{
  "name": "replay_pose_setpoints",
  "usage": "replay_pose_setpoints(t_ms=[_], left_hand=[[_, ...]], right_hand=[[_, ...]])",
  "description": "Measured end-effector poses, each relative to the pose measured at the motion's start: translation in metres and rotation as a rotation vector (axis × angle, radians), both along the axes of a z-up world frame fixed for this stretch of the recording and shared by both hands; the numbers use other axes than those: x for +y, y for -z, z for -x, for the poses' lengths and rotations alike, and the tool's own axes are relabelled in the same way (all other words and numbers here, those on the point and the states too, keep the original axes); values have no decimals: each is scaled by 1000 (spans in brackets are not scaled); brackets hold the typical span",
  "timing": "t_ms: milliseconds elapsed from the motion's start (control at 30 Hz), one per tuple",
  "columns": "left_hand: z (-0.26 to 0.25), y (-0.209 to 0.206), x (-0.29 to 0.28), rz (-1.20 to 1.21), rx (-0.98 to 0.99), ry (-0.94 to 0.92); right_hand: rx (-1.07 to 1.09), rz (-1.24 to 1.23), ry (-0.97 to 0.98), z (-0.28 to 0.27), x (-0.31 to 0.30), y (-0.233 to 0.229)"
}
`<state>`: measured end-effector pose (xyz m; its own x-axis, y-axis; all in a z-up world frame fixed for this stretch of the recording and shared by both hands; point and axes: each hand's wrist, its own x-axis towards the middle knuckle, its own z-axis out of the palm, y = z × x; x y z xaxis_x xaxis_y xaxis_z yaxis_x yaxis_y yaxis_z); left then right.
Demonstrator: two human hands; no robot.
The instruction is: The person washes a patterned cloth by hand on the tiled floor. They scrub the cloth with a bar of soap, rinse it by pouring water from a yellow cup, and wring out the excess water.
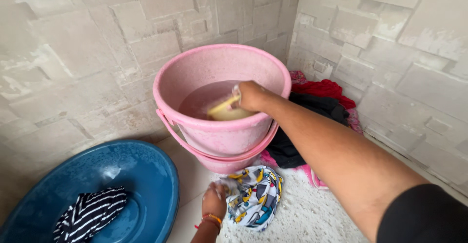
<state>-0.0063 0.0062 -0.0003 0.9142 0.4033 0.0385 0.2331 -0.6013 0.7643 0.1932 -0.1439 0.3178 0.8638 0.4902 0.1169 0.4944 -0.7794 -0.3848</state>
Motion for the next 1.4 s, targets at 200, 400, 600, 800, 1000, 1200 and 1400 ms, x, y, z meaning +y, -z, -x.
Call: replay_pose_setpoints(t_ms=[200,400,600,800,1000,1200,1400], left_hand=[[-7,-89,-32,804,-54,-229],[-7,-118,-57,90,-252,106],[-15,-106,-64,-44,-181,117],[-53,-62,-70,-47,47,159],[-84,-38,-76,-298,297,422],[-74,-82,-71,-627,384,502],[-30,-131,-60,-227,162,320]], right_hand=[[-324,-744,-53,45,-29,-20],[-320,-1008,-429,97,-91,-112],[-292,-506,-420,167,-151,-126],[-344,-29,-535,216,-171,-93],[-224,232,-499,217,-192,-70],[-185,14,-154,184,-218,5],[-103,-168,361,176,-235,154]])
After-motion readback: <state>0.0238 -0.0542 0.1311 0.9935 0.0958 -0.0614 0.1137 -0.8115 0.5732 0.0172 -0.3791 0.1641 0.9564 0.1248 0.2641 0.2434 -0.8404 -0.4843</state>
